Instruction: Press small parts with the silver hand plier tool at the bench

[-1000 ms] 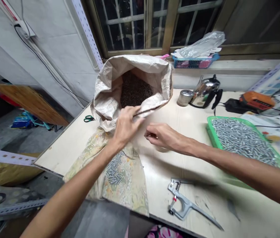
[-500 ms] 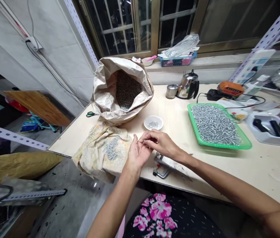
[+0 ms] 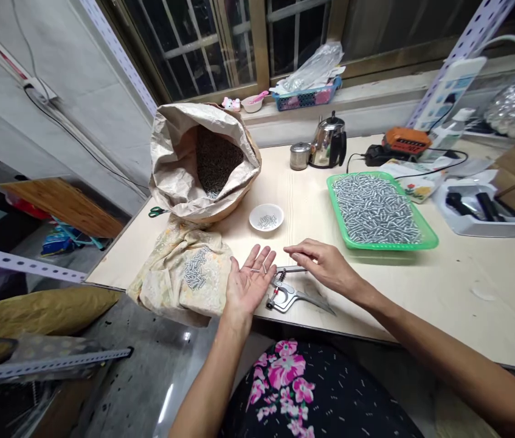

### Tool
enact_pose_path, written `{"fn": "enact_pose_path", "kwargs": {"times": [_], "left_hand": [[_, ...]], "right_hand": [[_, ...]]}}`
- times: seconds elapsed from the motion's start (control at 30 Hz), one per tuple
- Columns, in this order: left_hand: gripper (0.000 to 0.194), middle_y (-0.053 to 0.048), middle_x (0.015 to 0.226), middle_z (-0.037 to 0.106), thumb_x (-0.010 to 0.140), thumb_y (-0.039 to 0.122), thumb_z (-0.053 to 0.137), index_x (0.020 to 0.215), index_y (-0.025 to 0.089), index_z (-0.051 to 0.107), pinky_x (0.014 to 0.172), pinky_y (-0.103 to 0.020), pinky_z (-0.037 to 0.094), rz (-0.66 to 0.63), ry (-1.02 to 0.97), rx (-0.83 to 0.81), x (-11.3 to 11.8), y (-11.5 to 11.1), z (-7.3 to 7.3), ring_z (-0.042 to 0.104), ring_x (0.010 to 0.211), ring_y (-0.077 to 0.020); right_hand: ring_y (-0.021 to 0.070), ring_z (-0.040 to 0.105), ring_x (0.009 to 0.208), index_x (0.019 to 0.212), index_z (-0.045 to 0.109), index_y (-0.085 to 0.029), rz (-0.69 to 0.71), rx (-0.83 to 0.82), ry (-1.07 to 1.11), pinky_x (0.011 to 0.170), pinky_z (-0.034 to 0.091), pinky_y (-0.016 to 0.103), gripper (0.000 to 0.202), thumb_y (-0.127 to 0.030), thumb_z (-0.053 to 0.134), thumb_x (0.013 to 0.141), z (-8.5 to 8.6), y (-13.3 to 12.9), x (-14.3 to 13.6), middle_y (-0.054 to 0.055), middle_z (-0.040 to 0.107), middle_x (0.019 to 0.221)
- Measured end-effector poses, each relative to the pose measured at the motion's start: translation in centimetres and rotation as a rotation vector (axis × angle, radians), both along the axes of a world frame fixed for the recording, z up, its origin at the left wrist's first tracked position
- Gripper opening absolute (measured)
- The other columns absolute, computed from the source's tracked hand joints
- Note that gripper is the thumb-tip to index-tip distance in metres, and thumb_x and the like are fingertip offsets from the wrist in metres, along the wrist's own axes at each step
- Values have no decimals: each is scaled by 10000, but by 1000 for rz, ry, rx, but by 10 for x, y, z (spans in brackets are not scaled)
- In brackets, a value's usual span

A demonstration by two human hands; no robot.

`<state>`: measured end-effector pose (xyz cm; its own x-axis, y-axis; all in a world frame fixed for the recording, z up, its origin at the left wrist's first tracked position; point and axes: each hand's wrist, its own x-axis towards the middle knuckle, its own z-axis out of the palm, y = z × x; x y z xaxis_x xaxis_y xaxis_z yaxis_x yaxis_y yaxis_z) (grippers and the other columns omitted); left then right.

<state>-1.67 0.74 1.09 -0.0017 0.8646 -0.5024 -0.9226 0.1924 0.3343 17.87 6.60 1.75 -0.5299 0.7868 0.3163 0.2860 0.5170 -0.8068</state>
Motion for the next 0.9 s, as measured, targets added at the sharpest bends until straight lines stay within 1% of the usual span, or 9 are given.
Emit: {"fn": "enact_pose_path", "kwargs": {"times": [0.07,0.13,0.33,0.4,0.47,0.57,0.73,0.8,0.9], "left_hand": [[633,-181,1339,587,985,568,204,1377,187,522,879,-453,543,-2,-2,10,1,2,-2,554,1255,-314],[641,-175,1360,576,984,576,198,1380,191,522,903,-449,534,-8,-2,21,3,4,-3,541,1272,-312],[654,-163,1383,563,991,567,190,1407,159,487,897,-409,542,-14,4,29,11,7,-1,545,1271,-292],[640,-167,1378,567,997,551,196,1411,154,480,849,-380,557,-19,8,31,14,6,1,564,1251,-283],[627,-178,1368,572,1000,538,204,1409,154,485,804,-351,563,-21,1,37,17,4,3,582,1227,-277],[616,-197,1360,571,1004,521,215,1405,144,491,781,-323,559,-13,-26,48,18,2,5,601,1200,-271],[629,-215,1348,572,1008,510,220,1409,94,468,754,-288,553,-15,-59,30,17,1,4,644,1104,-241],[625,-223,1317,589,1010,499,235,1409,71,455,766,-285,554,-14,-72,14,18,0,4,665,1027,-216],[606,-218,1252,621,1011,485,255,1395,64,461,756,-270,557,-14,-89,-12,20,-1,3,674,957,-192]], "right_hand": [[180,650,882,1085,711,-234,4,-9,-22,788,510,317,260,-306,498,955,-6,-5,10,62,706,974],[176,652,879,1086,707,-231,12,-4,-25,794,512,314,258,-292,492,959,-10,-9,12,60,707,961],[170,635,854,1121,672,-212,37,78,10,792,522,331,238,-271,496,973,-16,-16,-9,59,678,939],[178,619,835,1171,644,-195,56,141,-27,769,528,343,257,-264,492,975,-18,-17,-18,67,647,928],[186,606,827,1170,631,-179,48,193,-88,757,532,351,254,-246,489,971,-20,-19,-25,72,618,921],[192,598,866,1088,627,-180,37,231,-143,785,534,356,185,-218,500,959,-22,-19,-33,71,596,940],[186,583,855,984,586,-196,45,209,-99,786,538,365,106,-169,491,946,-28,-20,-40,51,570,915],[184,577,870,1013,590,-198,62,191,-89,791,539,366,126,-170,484,950,-30,-23,-43,55,561,945],[190,576,936,1120,600,-205,113,185,-106,830,538,379,191,-210,485,968,-30,-25,-48,67,556,1016]]}}
